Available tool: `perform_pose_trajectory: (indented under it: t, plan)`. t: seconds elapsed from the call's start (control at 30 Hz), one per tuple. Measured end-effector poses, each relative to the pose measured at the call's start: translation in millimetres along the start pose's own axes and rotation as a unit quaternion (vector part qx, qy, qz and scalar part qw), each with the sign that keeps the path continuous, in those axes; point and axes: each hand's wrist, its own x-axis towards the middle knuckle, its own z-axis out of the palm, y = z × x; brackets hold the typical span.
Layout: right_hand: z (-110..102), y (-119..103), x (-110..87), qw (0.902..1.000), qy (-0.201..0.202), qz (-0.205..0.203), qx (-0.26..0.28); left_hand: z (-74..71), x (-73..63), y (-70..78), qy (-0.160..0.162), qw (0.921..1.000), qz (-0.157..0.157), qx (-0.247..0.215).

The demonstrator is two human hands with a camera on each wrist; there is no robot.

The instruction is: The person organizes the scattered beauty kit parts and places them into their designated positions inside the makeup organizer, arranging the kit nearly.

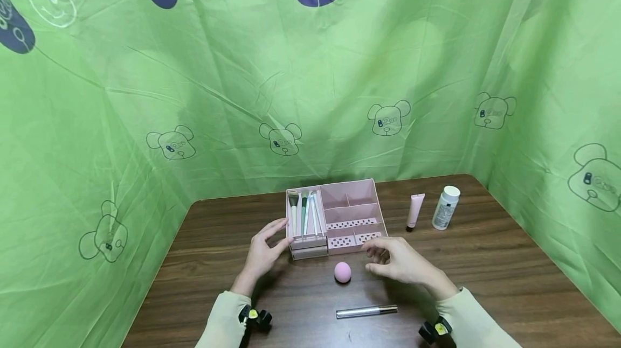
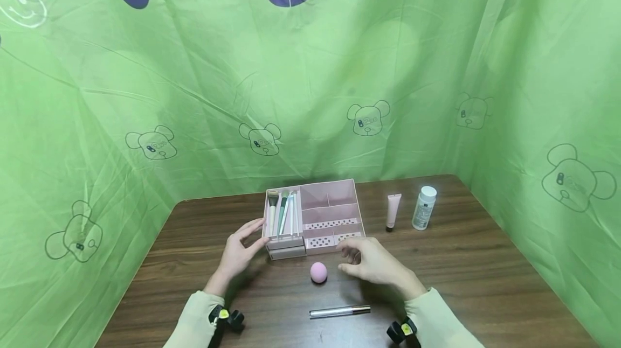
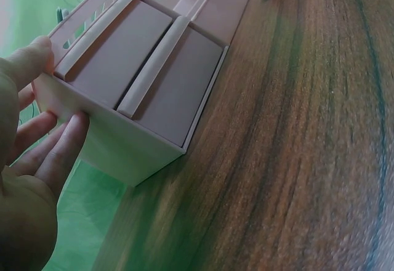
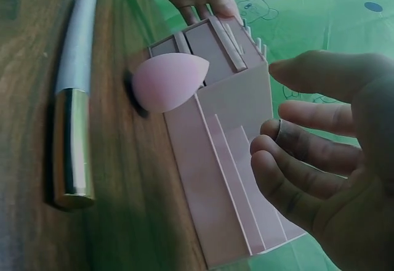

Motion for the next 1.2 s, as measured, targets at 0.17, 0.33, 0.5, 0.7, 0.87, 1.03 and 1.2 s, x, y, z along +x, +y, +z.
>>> perform_pose_trajectory:
  t: [0.17,0.33,0.5,0.7,0.87,1.03,1.2]
  plan:
    - [2.9,-0.6,-4.0,0.9998,-0.007,-0.017,-0.006,5.3,0.7,-21.1,0.014,0.9997,0.009,0.017]
    - [5.4,-1.1,-6.9,0.9997,-0.016,-0.014,-0.008,7.2,1.6,-37.9,0.015,0.9999,0.008,0.002]
    - [9.1,-0.1,-9.3,0.9995,-0.028,-0.013,0.003,6.4,1.8,-40.8,0.006,0.9997,0.007,-0.023]
    - [13.3,0.7,-11.5,0.9991,-0.040,-0.012,0.010,6.1,1.3,-39.9,0.010,0.9999,0.003,0.009]
    - [15.0,-0.6,-12.2,0.9986,-0.048,-0.015,0.018,6.5,0.6,-41.0,0.014,0.9996,0.010,0.021]
    - [17.5,-1.0,-12.9,0.9977,-0.060,-0.026,0.017,6.8,0.0,-41.5,0.014,0.9996,0.015,0.020]
    - [20.1,-0.7,-13.9,0.9973,-0.063,-0.034,0.017,6.4,0.4,-39.8,0.014,0.9996,0.014,0.019]
